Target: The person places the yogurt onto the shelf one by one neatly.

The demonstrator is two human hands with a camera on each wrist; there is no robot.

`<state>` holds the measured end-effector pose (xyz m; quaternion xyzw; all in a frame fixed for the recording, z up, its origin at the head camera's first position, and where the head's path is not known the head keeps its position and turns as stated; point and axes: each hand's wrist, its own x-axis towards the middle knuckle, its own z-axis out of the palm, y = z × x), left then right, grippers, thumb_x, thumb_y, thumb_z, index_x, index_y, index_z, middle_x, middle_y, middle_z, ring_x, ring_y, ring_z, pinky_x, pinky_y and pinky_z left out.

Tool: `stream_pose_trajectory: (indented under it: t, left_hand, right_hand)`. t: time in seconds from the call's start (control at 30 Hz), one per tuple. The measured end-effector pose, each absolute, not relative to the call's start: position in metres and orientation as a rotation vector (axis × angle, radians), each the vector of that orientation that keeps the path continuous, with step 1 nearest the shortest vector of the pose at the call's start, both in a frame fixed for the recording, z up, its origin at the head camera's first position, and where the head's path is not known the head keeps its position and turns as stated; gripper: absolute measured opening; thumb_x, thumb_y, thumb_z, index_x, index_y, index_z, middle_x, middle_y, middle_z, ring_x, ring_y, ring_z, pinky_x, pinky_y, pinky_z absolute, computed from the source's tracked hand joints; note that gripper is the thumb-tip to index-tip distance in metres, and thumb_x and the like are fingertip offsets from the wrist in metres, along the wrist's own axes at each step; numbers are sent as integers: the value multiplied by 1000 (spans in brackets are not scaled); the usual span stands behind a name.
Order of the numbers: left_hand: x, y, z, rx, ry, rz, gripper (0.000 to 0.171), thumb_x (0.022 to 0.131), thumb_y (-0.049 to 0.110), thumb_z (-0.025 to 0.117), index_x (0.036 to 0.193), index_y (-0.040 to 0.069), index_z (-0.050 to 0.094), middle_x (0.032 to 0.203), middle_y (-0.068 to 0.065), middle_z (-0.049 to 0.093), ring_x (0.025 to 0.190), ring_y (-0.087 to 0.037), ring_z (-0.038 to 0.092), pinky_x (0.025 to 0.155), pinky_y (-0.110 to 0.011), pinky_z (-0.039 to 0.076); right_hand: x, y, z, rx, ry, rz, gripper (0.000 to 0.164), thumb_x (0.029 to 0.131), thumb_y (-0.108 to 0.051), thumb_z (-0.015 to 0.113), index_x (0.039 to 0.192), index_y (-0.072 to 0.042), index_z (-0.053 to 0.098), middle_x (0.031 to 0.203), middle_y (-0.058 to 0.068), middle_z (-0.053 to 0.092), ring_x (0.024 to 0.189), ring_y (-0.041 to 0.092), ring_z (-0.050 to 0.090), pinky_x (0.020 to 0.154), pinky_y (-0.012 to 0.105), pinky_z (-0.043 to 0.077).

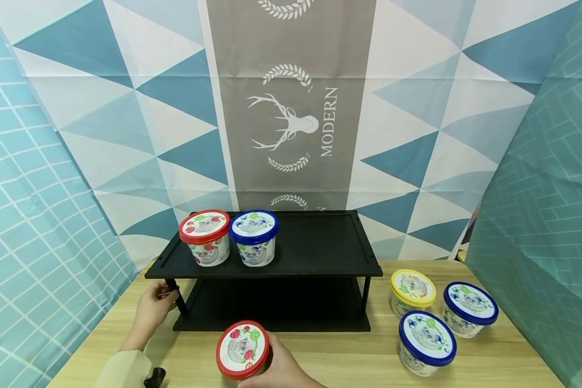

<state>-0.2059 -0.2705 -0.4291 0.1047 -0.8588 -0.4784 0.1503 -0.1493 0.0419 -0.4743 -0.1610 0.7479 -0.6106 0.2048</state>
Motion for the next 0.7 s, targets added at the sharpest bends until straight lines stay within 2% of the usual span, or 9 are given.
stream_pose_trajectory:
  t: [0.2,0.47,0.7]
  left_hand:
    - [-204,-271,-431,297,-2458,-1360,29,92,8,51,118,-4,51,117,-28,57,105,-36,58,71,-23,54]
    - [-204,-272,-431,290,-2470,-1383,34,92,10,49,122,-5,48,121,-29,54,111,-39,54,76,-27,56]
    - [-205,-272,-429,291,-2473,-1397,34,92,10,49,123,-4,48,121,-28,54,111,-39,55,78,-28,56]
  right_hand:
    - [-148,38,-474,-436,2135,-1693,95,65,-28,85,140,-7,33,132,11,48,119,33,50,94,53,47]
    - [-151,38,-475,-444,2126,-1686,90,65,-29,85,138,-12,36,128,6,51,116,26,50,94,54,46]
    - [-152,41,-474,-449,2100,-1702,86,66,-27,84,137,-13,37,128,6,51,115,25,50,93,53,48]
